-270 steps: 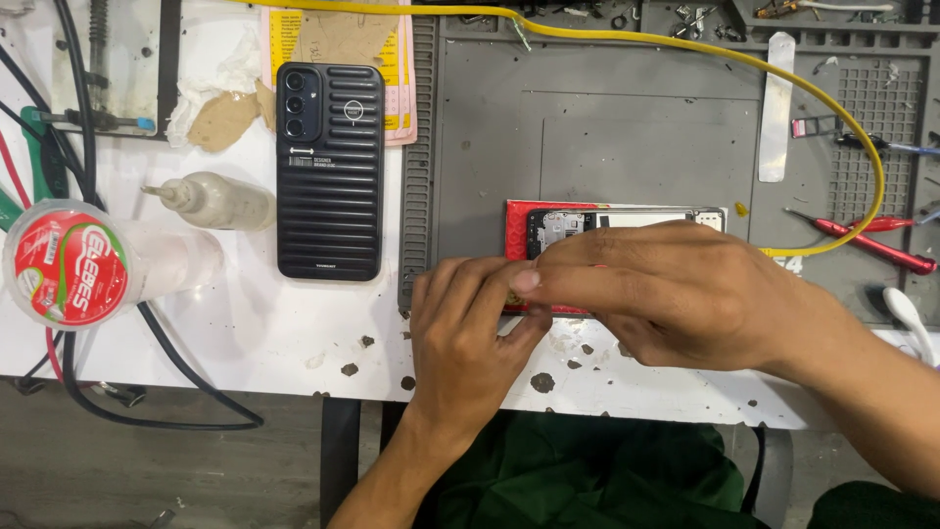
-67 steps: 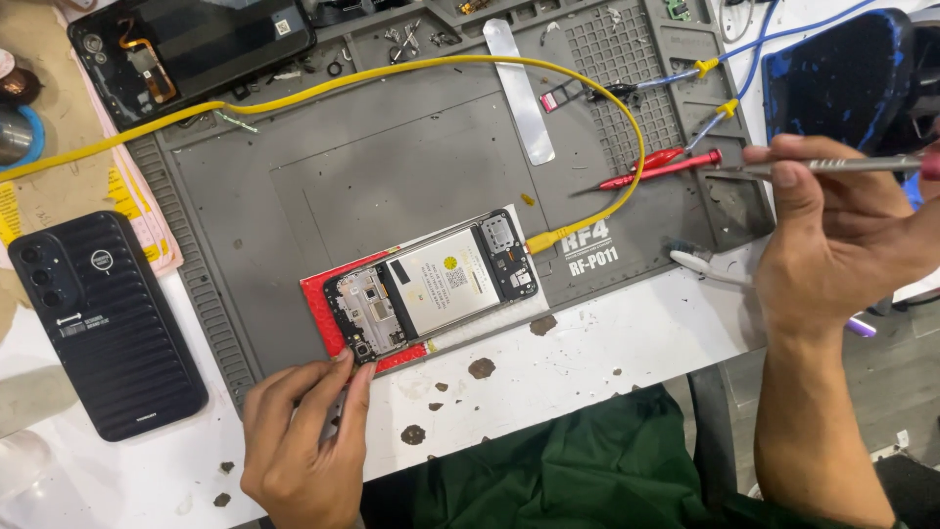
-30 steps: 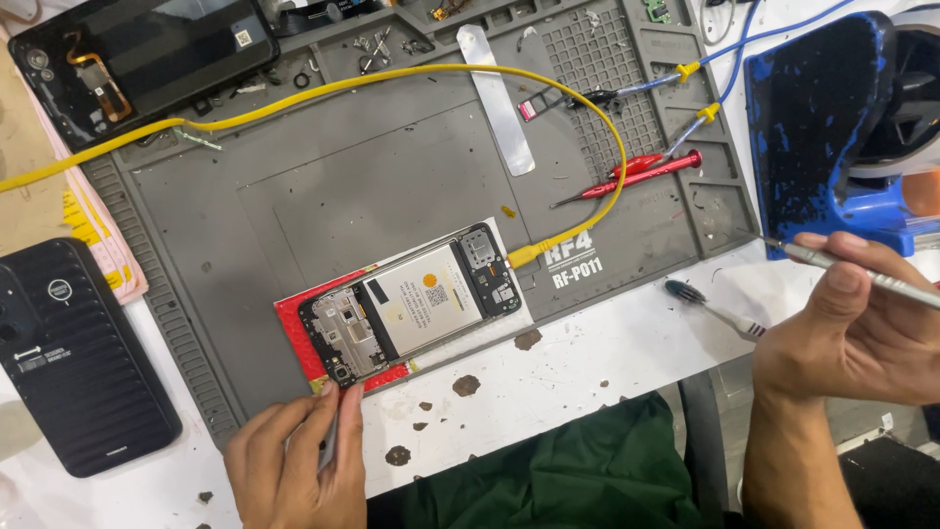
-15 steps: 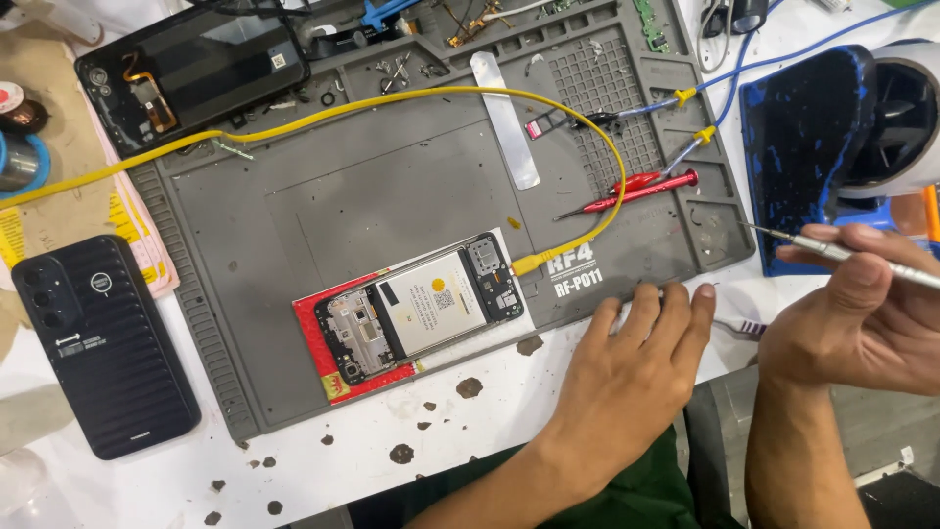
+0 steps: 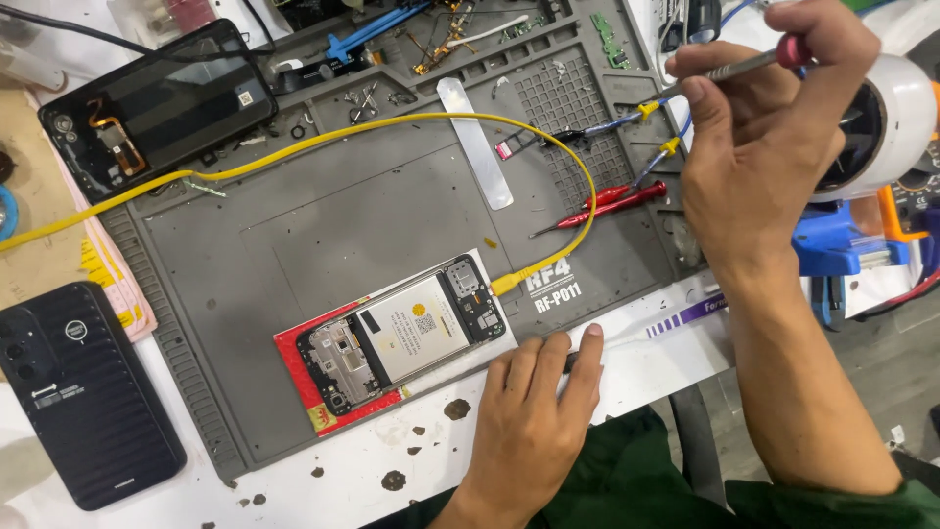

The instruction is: The person uses a screwdriver to remove screws from the internal frame of a disassembled smartphone. They then use a plastic spudger to pry and disconnect internal components, including the battery connector. Finally, the person reassembles the device by placing the screen assembly back onto the chassis.

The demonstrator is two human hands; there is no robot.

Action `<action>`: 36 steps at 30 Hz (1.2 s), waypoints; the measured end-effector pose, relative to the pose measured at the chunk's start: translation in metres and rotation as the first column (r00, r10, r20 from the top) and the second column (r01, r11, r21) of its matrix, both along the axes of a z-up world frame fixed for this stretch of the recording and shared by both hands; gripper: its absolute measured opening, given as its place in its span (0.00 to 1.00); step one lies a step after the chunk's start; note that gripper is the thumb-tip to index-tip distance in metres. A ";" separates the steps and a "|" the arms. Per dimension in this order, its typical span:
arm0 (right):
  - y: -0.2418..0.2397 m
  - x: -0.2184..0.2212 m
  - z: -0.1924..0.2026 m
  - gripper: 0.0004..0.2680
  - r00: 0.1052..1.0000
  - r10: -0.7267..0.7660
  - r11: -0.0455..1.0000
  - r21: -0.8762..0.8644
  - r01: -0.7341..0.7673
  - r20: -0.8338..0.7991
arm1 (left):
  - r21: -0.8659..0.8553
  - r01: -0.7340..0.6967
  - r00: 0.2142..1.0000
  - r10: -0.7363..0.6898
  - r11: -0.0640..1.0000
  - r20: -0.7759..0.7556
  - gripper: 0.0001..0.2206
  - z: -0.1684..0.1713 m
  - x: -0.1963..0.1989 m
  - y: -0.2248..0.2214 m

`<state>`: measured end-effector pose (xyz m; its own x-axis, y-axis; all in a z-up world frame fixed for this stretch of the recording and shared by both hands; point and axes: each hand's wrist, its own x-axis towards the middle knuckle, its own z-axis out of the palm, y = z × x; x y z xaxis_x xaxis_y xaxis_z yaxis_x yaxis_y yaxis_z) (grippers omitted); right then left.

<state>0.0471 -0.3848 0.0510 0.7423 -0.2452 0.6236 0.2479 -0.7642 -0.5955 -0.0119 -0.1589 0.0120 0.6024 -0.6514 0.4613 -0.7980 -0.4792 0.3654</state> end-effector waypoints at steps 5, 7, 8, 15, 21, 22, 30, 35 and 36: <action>-0.008 -0.008 -0.008 0.18 0.995 -0.059 0.998 -0.008 0.059 -0.085 | -0.004 0.022 0.999 -0.022 1.000 -0.030 0.11 -0.001 0.002 0.006; -0.008 -0.009 -0.012 0.18 0.993 -0.067 0.998 -0.022 0.065 -0.097 | -0.029 0.024 0.999 -0.025 0.999 -0.024 0.10 0.000 0.002 0.007; -0.007 -0.007 -0.013 0.18 0.997 -0.048 0.998 0.035 0.050 -0.056 | -0.036 0.035 0.999 -0.036 0.999 -0.029 0.12 0.000 0.003 0.008; -0.006 0.004 -0.011 0.19 0.999 -0.015 0.999 0.051 0.017 -0.039 | -0.035 0.047 0.996 -0.050 0.998 -0.069 0.14 -0.001 0.003 0.010; -0.009 0.002 -0.017 0.16 1.000 -0.021 0.993 0.115 0.020 0.012 | -0.061 0.054 0.996 -0.058 0.997 -0.065 0.15 -0.001 0.003 0.011; -0.009 0.002 -0.017 0.16 1.000 -0.020 0.993 0.115 0.019 0.012 | -0.061 0.053 0.996 -0.057 0.997 -0.065 0.15 -0.001 0.003 0.010; -0.009 0.000 -0.018 0.16 0.999 -0.022 0.991 0.135 0.017 0.035 | -0.071 0.060 0.995 -0.065 0.996 -0.079 0.15 0.000 0.003 0.011; 0.020 -0.015 0.009 0.16 0.999 0.011 0.989 0.145 -0.007 -0.030 | -0.218 0.087 0.985 -0.116 0.972 -0.124 0.12 0.013 0.012 0.019; 0.030 -0.018 0.015 0.15 0.995 0.074 0.981 0.183 -0.060 -0.072 | -0.283 0.081 0.981 -0.127 0.956 -0.150 0.10 0.016 0.015 0.023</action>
<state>0.0292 -0.3552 0.0664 0.8054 -0.2966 0.5132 0.2421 -0.6256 -0.7416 0.0027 -0.1356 0.0283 0.6206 -0.5771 0.5309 -0.7558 -0.2598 0.6010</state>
